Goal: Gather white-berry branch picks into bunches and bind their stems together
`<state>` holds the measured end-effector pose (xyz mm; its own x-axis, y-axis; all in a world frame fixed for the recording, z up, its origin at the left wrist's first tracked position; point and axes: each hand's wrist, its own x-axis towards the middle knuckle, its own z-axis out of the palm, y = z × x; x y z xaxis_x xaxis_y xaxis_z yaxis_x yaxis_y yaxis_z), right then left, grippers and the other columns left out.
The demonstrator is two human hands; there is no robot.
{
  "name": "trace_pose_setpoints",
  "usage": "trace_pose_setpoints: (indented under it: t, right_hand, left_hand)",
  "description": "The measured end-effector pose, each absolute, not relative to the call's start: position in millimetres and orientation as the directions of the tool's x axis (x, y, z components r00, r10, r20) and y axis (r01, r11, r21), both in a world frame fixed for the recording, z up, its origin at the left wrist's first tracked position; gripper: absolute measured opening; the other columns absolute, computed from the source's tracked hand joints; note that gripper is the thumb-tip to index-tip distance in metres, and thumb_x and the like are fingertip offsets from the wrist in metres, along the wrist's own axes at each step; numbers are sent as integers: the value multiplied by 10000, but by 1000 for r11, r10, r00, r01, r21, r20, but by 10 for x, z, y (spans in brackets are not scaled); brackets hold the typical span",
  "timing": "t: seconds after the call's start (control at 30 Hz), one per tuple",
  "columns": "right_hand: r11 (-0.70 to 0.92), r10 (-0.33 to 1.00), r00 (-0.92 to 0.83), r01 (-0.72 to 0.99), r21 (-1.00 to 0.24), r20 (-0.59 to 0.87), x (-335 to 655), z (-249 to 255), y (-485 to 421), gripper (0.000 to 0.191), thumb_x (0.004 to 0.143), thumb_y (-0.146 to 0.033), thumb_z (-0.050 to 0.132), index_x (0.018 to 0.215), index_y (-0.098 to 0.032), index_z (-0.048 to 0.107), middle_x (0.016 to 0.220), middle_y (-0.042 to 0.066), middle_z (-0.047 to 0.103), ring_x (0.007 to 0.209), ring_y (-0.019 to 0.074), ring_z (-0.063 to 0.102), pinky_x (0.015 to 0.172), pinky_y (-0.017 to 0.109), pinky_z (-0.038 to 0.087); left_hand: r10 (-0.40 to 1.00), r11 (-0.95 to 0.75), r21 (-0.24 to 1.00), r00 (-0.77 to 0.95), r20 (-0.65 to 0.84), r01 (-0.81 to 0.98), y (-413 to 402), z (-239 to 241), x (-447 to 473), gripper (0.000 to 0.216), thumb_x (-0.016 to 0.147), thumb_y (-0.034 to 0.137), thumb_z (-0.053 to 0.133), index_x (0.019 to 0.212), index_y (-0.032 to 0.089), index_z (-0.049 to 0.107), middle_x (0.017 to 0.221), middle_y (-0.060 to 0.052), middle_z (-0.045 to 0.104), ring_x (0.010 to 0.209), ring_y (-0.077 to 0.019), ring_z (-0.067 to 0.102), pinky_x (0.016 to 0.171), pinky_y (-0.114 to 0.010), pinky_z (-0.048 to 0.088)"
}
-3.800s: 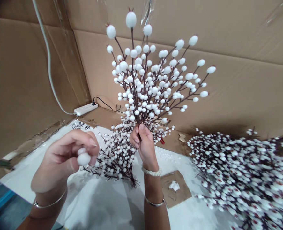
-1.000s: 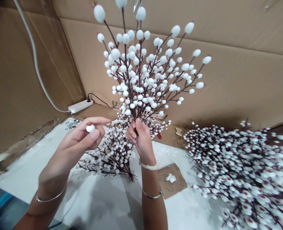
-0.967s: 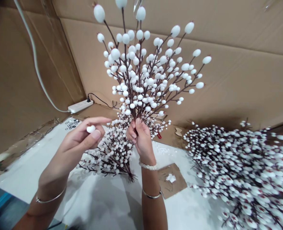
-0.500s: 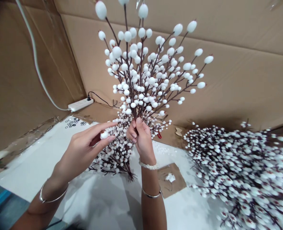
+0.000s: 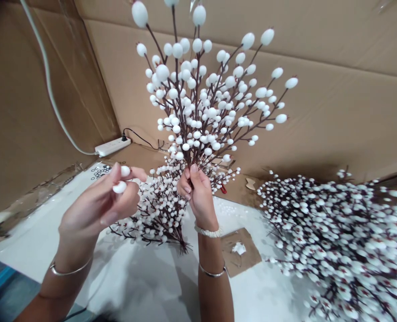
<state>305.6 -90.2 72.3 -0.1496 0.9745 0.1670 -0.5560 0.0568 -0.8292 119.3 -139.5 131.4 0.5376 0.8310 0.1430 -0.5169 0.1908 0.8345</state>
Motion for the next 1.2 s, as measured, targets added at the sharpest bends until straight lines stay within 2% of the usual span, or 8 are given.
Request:
trace_pose_setpoints:
  t: [0.13, 0.23, 0.37, 0.53, 0.7, 0.87, 1.07, 1.2]
  right_hand:
    - [58, 971, -160, -556, -829, 175, 3058, 730, -914, 436, 847, -529, 681, 703, -195, 441, 471, -106, 324, 360, 28, 233, 415, 189, 217]
    - [55, 971, -162, -564, -824, 176, 3061, 731, -917, 417, 862, -513, 671, 712, -194, 448, 477, -105, 328, 360, 28, 237, 418, 188, 220]
    - [57, 971, -158, -574, -817, 180, 3063, 721, -909, 412, 869, -509, 666, 707, -192, 458, 477, -102, 335, 359, 28, 244, 415, 191, 217]
    - [56, 969, -163, -587, -807, 186, 3064, 709, -904, 406, 872, -503, 665, 704, -190, 467, 475, -101, 338, 358, 30, 249, 410, 196, 209]
    - [53, 969, -166, -584, -810, 183, 3067, 708, -902, 411, 868, -507, 667, 705, -193, 457, 471, -104, 334, 354, 30, 242, 407, 197, 200]
    - [58, 972, -157, -564, -824, 176, 3059, 719, -909, 426, 854, -523, 676, 703, -196, 448, 471, -103, 325, 359, 34, 229, 399, 200, 192]
    - [79, 970, -154, -535, -841, 189, 3057, 724, -920, 429, 870, -537, 648, 708, -203, 433, 479, -104, 307, 361, 34, 220, 400, 199, 193]
    - [47, 976, -153, -545, -837, 155, 3053, 736, -908, 458, 822, -557, 693, 706, -205, 424, 473, -109, 309, 357, 32, 206, 384, 192, 187]
  left_hand:
    - [707, 538, 505, 688, 165, -674, -1356, 1330, 1182, 380, 1042, 337, 374, 980, 100, 665, 409, 86, 340, 322, -38, 203, 344, -143, 218]
    - [669, 635, 325, 709, 222, -701, -1361, 1345, 1187, 323, 1041, 276, 392, 1006, 71, 639, 392, 100, 308, 310, -28, 192, 327, -139, 159]
    - [682, 650, 282, 705, 193, -706, -1396, 1362, 1195, 233, 1008, 255, 479, 995, 85, 637, 454, 94, 296, 367, -33, 163, 355, -155, 140]
    - [715, 584, 373, 674, 185, -721, -1455, 1365, 1199, 201, 967, 291, 554, 984, 128, 670, 576, 58, 285, 472, -52, 166, 400, -145, 171]
    - [752, 339, 600, 592, 290, -725, -1465, 1332, 1208, 228, 962, 300, 552, 1114, 198, 688, 655, 30, 306, 539, -70, 216, 444, -142, 253]
    - [768, -201, 817, 431, 474, -540, -1514, 1266, 1208, 315, 983, 328, 510, 1270, 285, 631, 764, -9, 442, 596, -77, 344, 503, -167, 343]
    - [802, -561, 826, 213, 559, -58, -1643, 1282, 1255, 338, 957, 214, 561, 1275, 296, 641, 966, -60, 648, 785, -134, 543, 661, -237, 462]
    - [739, -661, 747, 237, 631, 73, -1608, 1294, 1271, 352, 922, 157, 607, 1247, 282, 662, 1015, -57, 703, 819, -152, 590, 728, -274, 482]
